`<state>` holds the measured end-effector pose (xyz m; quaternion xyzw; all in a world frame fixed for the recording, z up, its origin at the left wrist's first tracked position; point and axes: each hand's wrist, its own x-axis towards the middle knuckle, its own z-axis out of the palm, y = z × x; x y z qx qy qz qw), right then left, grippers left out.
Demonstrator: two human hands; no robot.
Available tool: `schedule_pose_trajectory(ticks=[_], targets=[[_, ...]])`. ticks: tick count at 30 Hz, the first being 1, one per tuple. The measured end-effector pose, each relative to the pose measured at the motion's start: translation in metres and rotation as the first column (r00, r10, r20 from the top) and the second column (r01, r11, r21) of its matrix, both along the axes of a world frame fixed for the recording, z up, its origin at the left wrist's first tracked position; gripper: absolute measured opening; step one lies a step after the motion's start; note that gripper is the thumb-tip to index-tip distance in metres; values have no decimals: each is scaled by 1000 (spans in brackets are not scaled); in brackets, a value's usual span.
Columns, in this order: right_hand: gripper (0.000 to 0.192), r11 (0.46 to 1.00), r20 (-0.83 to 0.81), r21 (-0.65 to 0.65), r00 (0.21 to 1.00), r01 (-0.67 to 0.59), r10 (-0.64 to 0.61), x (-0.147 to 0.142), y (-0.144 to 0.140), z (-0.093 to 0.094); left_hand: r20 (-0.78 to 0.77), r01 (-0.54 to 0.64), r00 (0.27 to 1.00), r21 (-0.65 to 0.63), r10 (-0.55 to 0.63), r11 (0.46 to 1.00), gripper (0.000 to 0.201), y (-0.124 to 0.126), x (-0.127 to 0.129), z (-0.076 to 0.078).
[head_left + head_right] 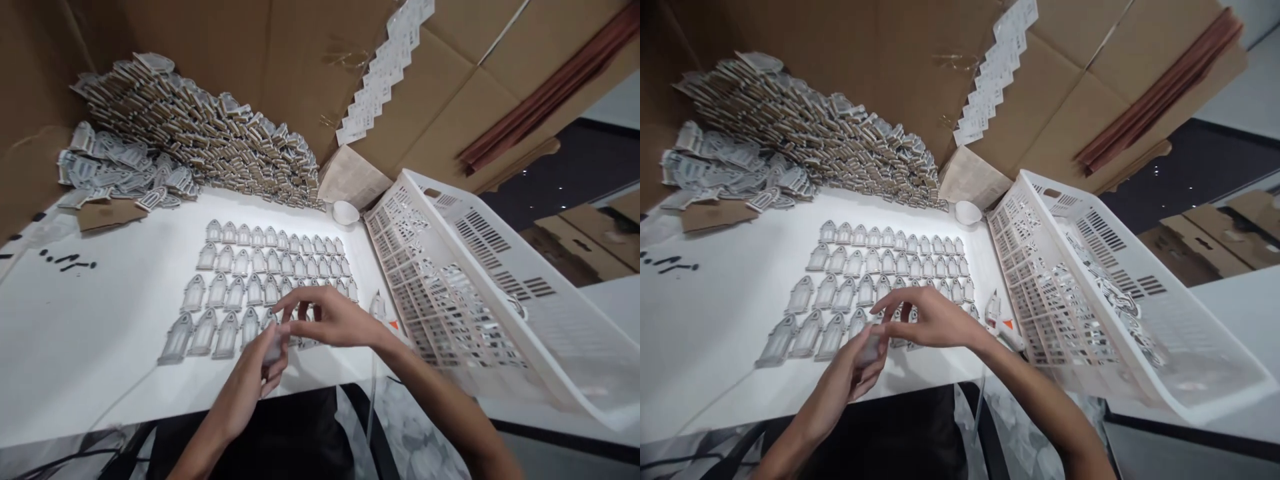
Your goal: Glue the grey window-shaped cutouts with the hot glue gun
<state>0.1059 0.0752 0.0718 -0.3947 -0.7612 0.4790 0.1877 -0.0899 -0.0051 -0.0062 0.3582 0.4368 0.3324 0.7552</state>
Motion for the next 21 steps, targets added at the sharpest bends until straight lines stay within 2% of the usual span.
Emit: schedule_pose_trajectory(ticks=[4, 9, 14, 21], targets=[[22, 997, -36, -44, 998, 58, -60, 4, -18, -7, -8, 68, 998, 81, -67, 994, 43, -7, -4, 5], [18, 983, -71, -126, 987, 135, -145, 7, -28, -4, -90, 154, 986, 192, -139, 969, 48, -11, -4, 14], [14, 965, -83, -180, 975, 191, -208, 4, -32, -1, -161, 172, 978, 231, -136, 958, 48, -10, -6, 9], [15, 918, -155, -343, 952, 200, -265, 2, -25, -13, -207, 227, 963, 267, -175, 937, 50, -1, -14, 3]])
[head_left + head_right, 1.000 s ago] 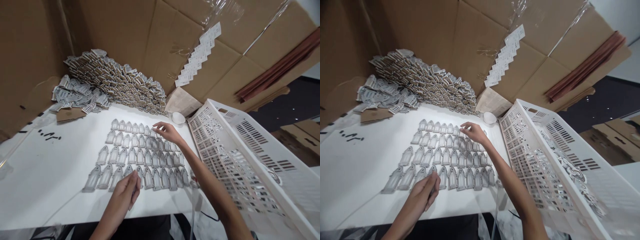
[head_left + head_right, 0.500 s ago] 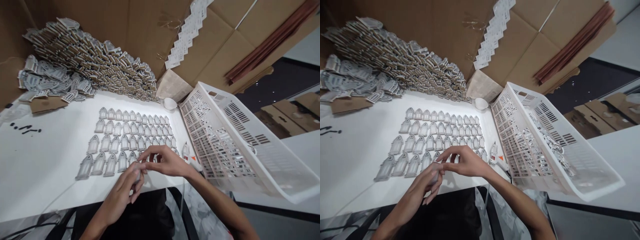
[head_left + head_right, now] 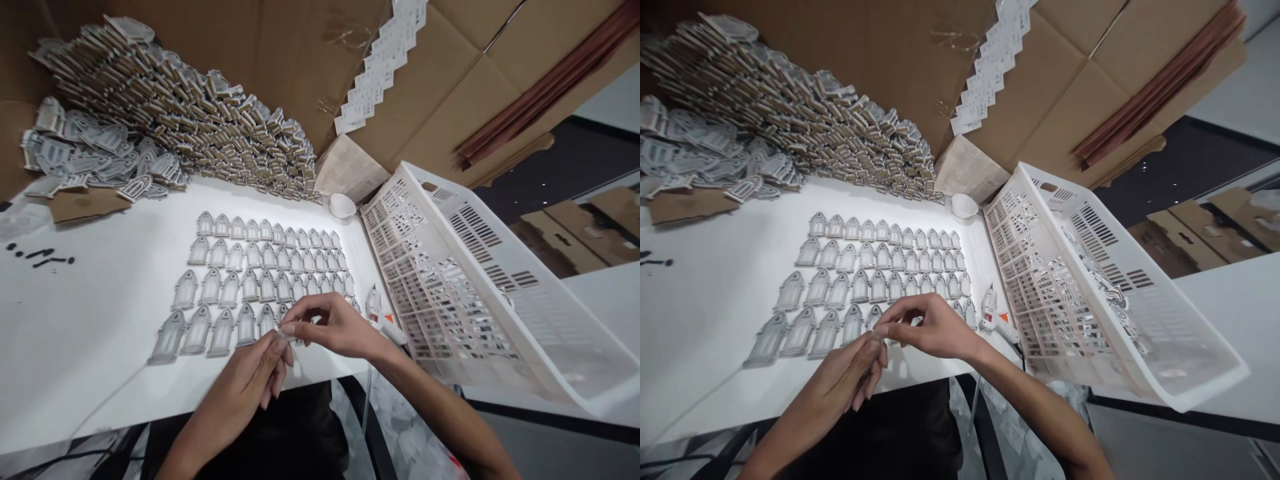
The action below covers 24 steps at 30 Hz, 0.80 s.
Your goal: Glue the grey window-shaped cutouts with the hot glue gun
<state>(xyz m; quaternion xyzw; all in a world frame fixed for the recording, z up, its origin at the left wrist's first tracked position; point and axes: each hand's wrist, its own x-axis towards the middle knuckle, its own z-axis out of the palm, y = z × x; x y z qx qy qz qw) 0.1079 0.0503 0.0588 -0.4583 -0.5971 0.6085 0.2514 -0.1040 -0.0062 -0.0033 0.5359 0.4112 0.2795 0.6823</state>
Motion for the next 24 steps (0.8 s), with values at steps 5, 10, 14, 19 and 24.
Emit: schedule_pose_trajectory(ticks=[5, 10, 14, 19, 24], targets=[[15, 999, 62, 15, 997, 36, -37, -1, 6, -4, -10, -35, 999, 4, 35, 999, 53, 5, -3, -6], [21, 995, 102, 74, 992, 60, -68, -5, 8, -8, -7, -54, 999, -15, 54, 998, 54, 9, -3, -10], [20, 976, 147, 206, 984, 68, -99, 4, 29, -7, -16, -51, 999, -31, 50, 998, 53, 10, -5, -14], [21, 847, 317, 524, 903, 89, -291, 24, 107, -12, -29, -58, 998, -32, 57, 998, 53, 4, -8, -16], [11, 821, 417, 571, 861, 1, -291, 28, 183, -35, -53, -62, 997, -43, 59, 997, 54, -7, -10, -18]])
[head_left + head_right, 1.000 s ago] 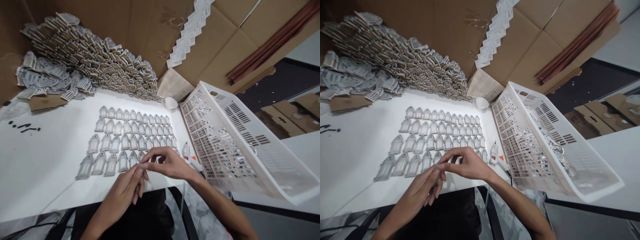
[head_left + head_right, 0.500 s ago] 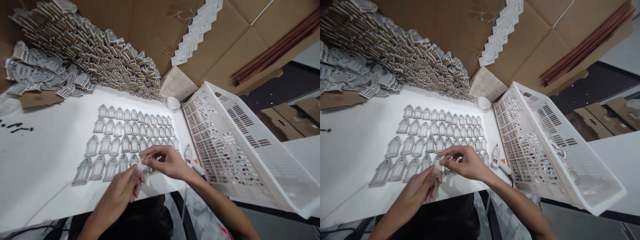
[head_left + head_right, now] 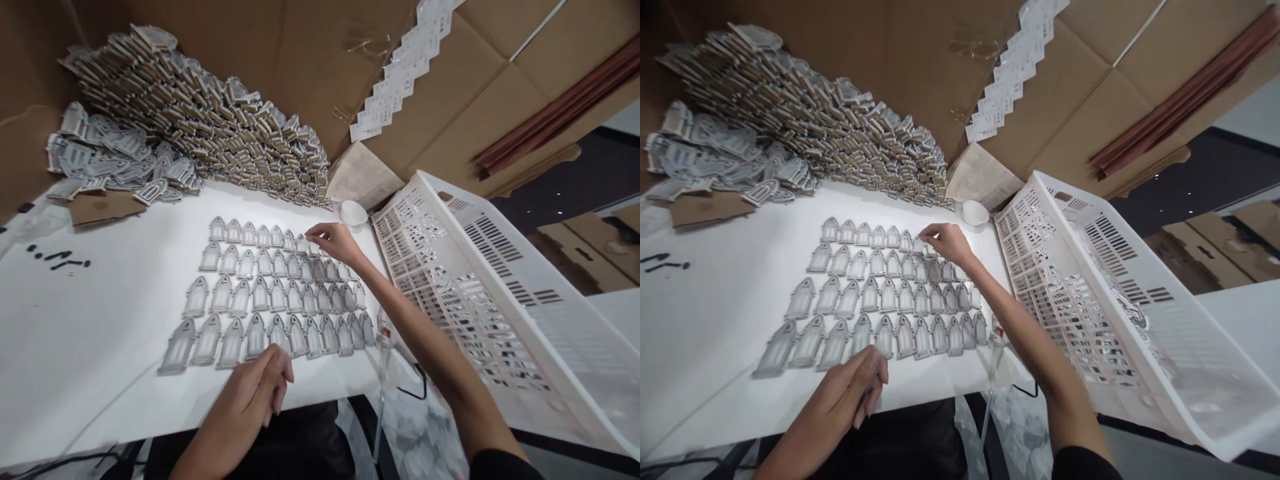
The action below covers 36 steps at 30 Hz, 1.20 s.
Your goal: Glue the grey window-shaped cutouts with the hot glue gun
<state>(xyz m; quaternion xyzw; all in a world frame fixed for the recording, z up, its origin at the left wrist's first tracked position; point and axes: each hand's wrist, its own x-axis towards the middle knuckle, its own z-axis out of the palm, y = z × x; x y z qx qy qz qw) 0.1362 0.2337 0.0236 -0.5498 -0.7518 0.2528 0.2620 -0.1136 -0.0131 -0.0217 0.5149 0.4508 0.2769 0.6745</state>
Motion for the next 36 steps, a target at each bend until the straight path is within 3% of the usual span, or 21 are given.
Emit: schedule_pose_trajectory(ticks=[5, 11, 21, 29, 36], targets=[[11, 996, 26, -39, 997, -76, 77, -9, 31, -25, -17, -6, 1000, -47, 5, 999, 57, -7, -1, -8], [15, 992, 22, -55, 993, -117, 119, -14, 43, -36, -45, -23, 999, -97, 19, 995, 61, -8, -2, -11], [18, 987, 78, -62, 985, -149, 154, -21, 46, -35, -22, -25, 999, -121, 23, 992, 62, -9, 0, -16], [21, 990, 228, -47, 963, -135, 142, -22, 46, -27, -32, -23, 999, -109, 20, 994, 60, -9, -3, -18], [28, 993, 493, 39, 866, -111, 78, 1, 8, -23, -28, -23, 999, -74, 21, 997, 58, -7, -4, -23]])
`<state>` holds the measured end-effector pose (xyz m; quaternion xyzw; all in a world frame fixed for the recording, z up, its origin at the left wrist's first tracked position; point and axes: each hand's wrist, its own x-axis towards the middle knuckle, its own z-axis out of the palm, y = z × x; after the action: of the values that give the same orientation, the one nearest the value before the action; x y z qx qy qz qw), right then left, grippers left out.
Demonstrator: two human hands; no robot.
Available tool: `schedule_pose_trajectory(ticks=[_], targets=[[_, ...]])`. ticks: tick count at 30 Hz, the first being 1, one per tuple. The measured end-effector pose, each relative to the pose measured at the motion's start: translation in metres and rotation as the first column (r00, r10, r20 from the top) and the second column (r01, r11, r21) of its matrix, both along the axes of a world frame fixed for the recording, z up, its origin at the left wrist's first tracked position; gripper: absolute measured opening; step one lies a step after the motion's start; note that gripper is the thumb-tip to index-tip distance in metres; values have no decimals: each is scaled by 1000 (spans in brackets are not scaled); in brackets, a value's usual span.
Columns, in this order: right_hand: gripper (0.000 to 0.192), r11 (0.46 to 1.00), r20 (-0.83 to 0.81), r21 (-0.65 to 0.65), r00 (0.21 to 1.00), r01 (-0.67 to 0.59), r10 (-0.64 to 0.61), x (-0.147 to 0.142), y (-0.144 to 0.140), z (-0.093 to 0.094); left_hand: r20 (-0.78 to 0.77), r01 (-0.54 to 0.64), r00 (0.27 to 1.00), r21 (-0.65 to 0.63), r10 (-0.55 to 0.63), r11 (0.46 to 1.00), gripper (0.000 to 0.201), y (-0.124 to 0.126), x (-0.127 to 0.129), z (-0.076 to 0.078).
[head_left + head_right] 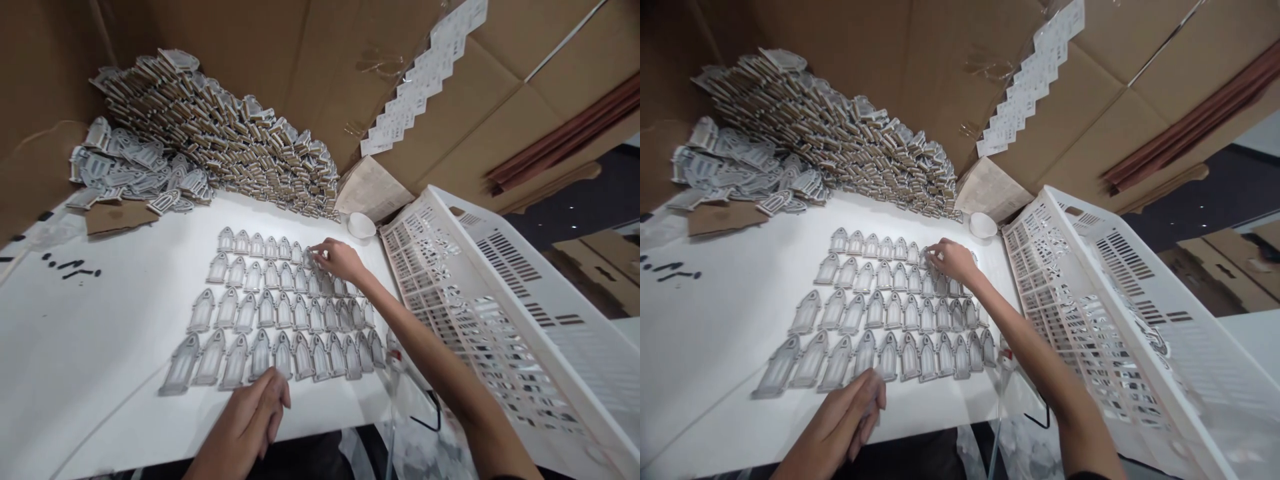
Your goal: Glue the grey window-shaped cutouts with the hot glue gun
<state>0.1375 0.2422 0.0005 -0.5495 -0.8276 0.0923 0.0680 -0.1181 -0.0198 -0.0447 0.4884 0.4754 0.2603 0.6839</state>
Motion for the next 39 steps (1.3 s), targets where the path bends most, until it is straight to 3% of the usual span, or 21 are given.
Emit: schedule_pose_trajectory(ticks=[4, 8, 15, 22, 39], targets=[[41, 995, 128, 71, 990, -75, 66, 2, -33, -9, 21, -7, 1000, -19, 8, 1000, 58, 1, -1, 1], [51, 983, 191, 102, 973, -152, 131, 2, -44, -19, 6, -29, 1000, -23, 29, 999, 59, 0, 0, 2], [52, 971, 199, 126, 964, -204, 177, 18, -35, -25, -12, -67, 998, -28, 66, 997, 64, -1, 3, -3], [45, 971, 162, 115, 968, -210, 190, 33, -24, -25, -4, -79, 997, -46, 79, 996, 64, 0, 3, 3], [45, 970, 101, 117, 974, -214, 202, 34, -23, -30, 15, -81, 997, -37, 81, 996, 63, 0, 4, 5]])
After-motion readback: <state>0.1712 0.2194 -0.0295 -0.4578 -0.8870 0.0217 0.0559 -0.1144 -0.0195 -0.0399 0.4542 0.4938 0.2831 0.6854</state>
